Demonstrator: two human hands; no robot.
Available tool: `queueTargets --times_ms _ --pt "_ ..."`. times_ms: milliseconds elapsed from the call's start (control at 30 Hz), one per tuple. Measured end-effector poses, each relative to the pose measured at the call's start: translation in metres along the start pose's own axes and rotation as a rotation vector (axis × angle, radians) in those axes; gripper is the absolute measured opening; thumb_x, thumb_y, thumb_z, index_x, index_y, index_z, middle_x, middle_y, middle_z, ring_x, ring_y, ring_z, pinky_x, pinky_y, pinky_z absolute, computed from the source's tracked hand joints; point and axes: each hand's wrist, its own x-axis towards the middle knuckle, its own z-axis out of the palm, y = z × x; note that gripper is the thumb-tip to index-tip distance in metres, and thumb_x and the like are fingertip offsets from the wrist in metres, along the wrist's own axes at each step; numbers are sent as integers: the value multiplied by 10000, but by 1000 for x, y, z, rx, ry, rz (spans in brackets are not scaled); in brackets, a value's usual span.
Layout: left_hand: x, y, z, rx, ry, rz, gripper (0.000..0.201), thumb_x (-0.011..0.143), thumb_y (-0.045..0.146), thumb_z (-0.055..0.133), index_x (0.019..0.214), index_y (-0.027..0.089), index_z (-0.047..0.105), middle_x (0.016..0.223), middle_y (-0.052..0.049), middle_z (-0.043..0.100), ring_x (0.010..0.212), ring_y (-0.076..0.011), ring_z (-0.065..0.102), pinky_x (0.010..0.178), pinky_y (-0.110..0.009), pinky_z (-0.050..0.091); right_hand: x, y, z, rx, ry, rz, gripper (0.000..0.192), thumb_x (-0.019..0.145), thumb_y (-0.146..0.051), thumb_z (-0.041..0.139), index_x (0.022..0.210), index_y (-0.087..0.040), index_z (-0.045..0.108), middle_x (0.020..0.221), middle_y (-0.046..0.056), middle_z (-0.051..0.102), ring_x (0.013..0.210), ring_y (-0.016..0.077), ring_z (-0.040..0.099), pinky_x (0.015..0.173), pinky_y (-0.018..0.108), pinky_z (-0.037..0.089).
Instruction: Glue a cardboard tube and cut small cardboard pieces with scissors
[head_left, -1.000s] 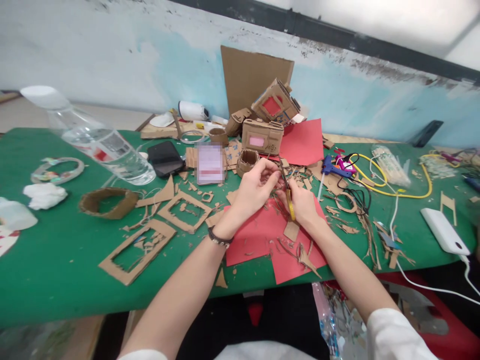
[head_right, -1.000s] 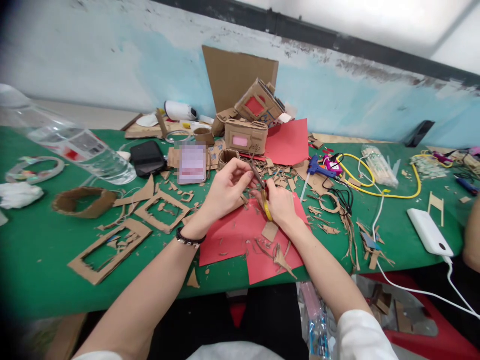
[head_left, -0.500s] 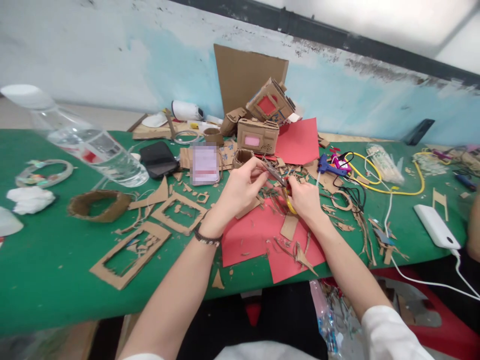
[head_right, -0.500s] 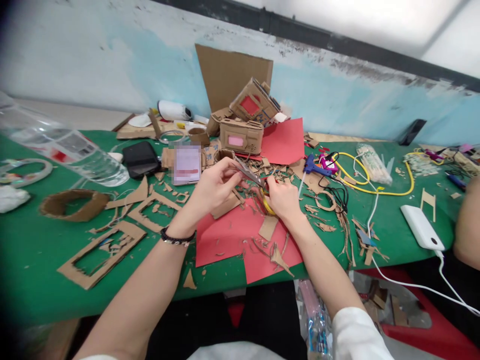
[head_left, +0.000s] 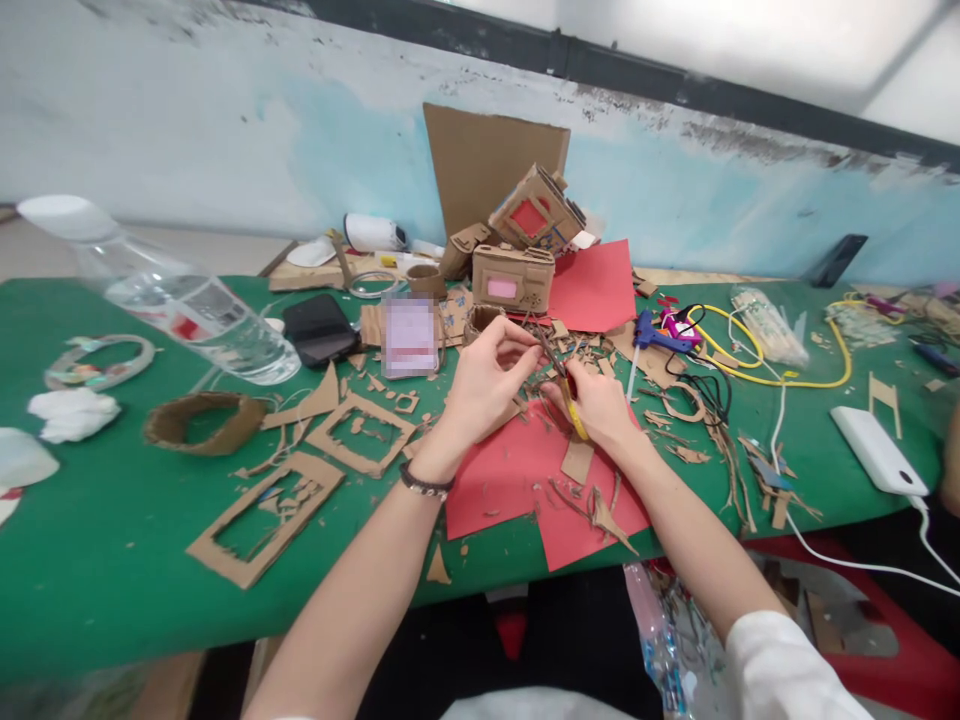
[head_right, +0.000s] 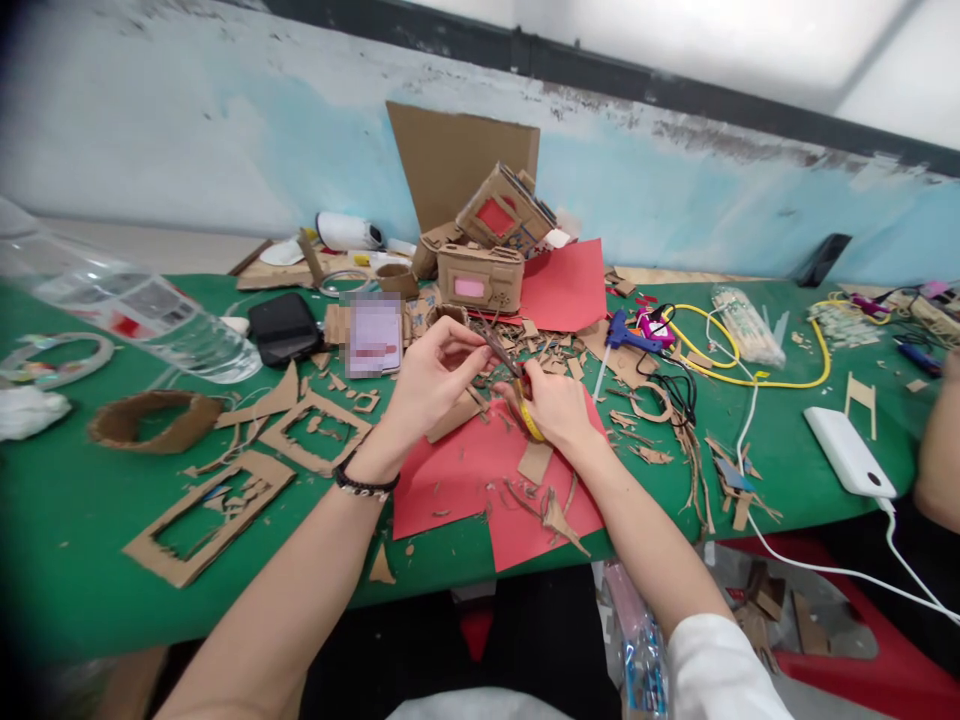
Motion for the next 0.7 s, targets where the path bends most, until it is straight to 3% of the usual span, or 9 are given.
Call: queueTargets --times_ms 267,500,700 --pt "-3 4 0 111 -4 66 107 1001 296 767 995 224 687 945 -31 830 934 -213 839 925 -357 663 0 0 -2 -59 -21 17 511 1151 -628 454 1263 -209 725 994 169 859 933 359 807 738 343 403" --pt "0 12 1 -9 31 25 147 988 316 773 1029 210 679 935 -33 820 913 -199 844 865 -319 680 -2 3 -4 337 3 -73 433 1140 -605 443 1216 -270 706 988 87 838 951 299 787 761 320 472" --pt "-2 12 7 -3 6 18 171 973 328 790 1027 209 679 967 -35 808 922 -193 842 830 -299 680 -2 1 -1 366 -16 -101 381 1122 -563 444 1164 -260 672 962 78 819 898 291 772 743 319 445"
